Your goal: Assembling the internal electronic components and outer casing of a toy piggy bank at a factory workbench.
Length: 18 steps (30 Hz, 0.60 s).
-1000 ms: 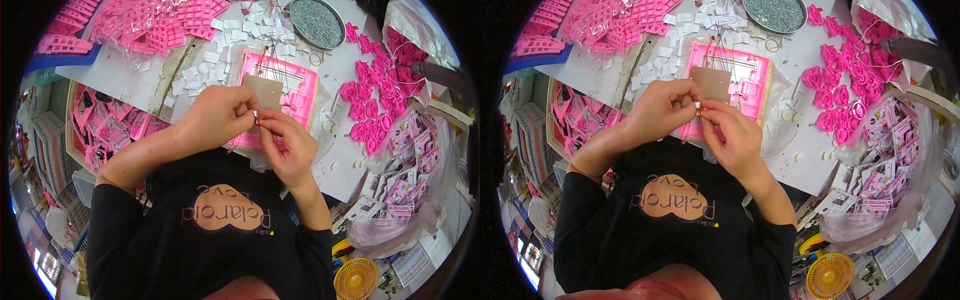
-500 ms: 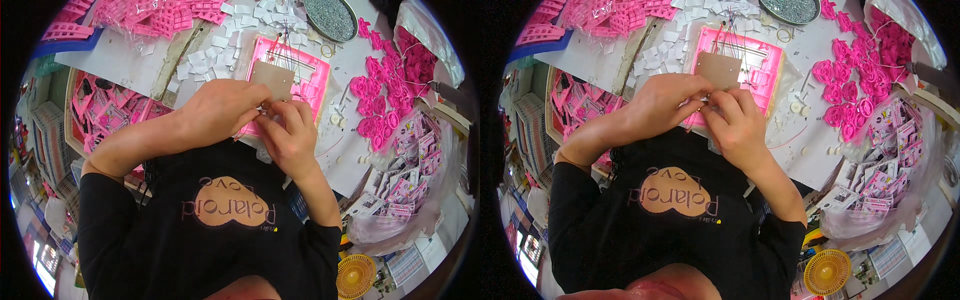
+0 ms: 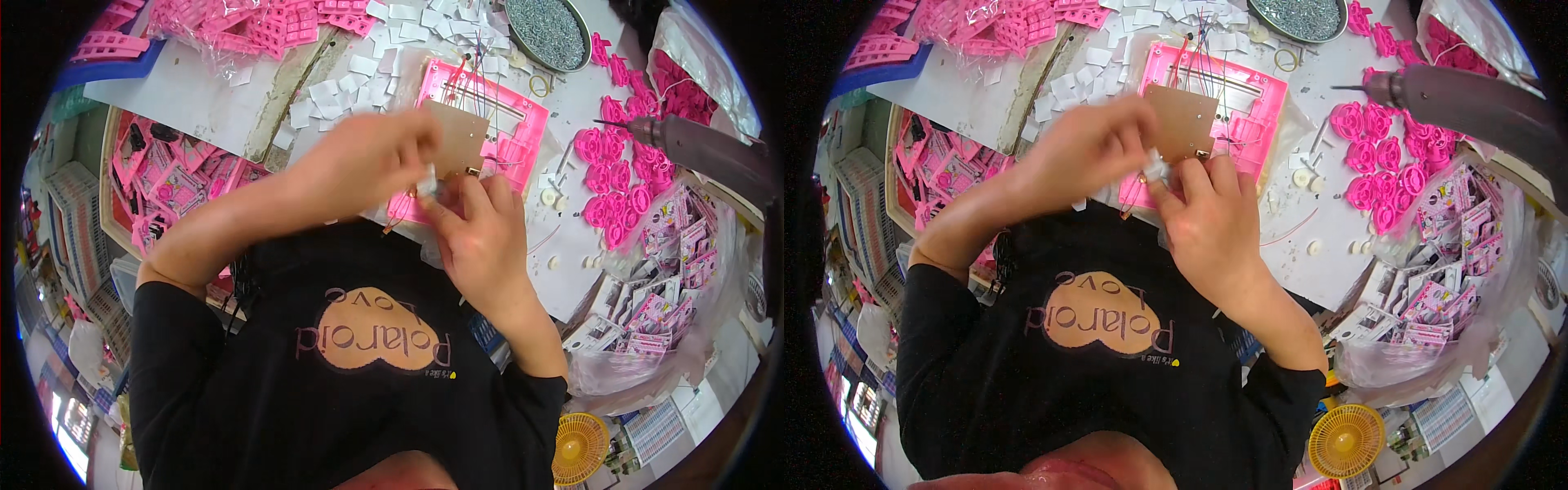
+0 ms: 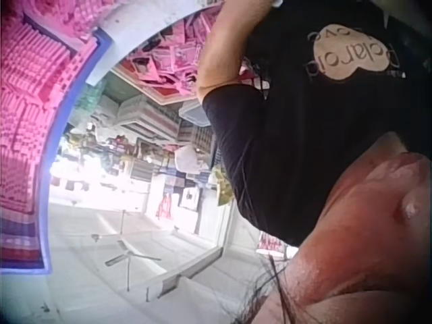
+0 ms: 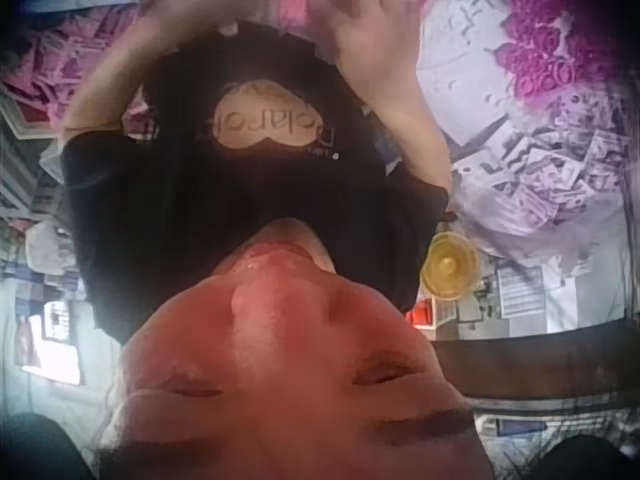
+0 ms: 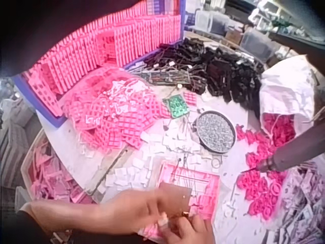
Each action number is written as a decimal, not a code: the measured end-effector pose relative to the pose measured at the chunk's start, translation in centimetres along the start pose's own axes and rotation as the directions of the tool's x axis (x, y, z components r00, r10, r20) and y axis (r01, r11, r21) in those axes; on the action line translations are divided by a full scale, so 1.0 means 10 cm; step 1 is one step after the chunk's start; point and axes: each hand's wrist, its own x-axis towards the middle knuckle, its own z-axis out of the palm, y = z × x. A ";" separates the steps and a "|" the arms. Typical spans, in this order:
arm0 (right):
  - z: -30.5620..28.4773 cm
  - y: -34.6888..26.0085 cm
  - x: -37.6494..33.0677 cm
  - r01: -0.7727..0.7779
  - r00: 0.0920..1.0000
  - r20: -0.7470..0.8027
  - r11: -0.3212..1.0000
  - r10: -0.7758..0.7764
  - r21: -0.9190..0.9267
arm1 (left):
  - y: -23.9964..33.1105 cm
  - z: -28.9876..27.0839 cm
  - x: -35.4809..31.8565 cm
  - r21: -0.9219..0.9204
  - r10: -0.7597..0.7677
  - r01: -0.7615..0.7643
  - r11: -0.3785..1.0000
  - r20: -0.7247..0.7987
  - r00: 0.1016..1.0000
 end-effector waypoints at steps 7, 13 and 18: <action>0.01 -0.04 -0.05 -0.007 0.999 0.035 1.000 0.007 -0.003 | -0.03 0.07 -0.44 0.366 0.076 0.010 0.931 -0.220 0.973; 0.08 0.04 -0.07 0.064 0.997 -0.056 0.992 -0.059 0.108 | -0.09 0.18 -0.64 -0.074 -0.207 0.213 0.974 0.079 0.975; 0.13 0.05 -0.08 0.038 0.995 -0.100 0.990 -0.025 0.136 | -0.07 -0.38 -0.38 -0.689 -0.294 0.366 0.626 0.227 0.928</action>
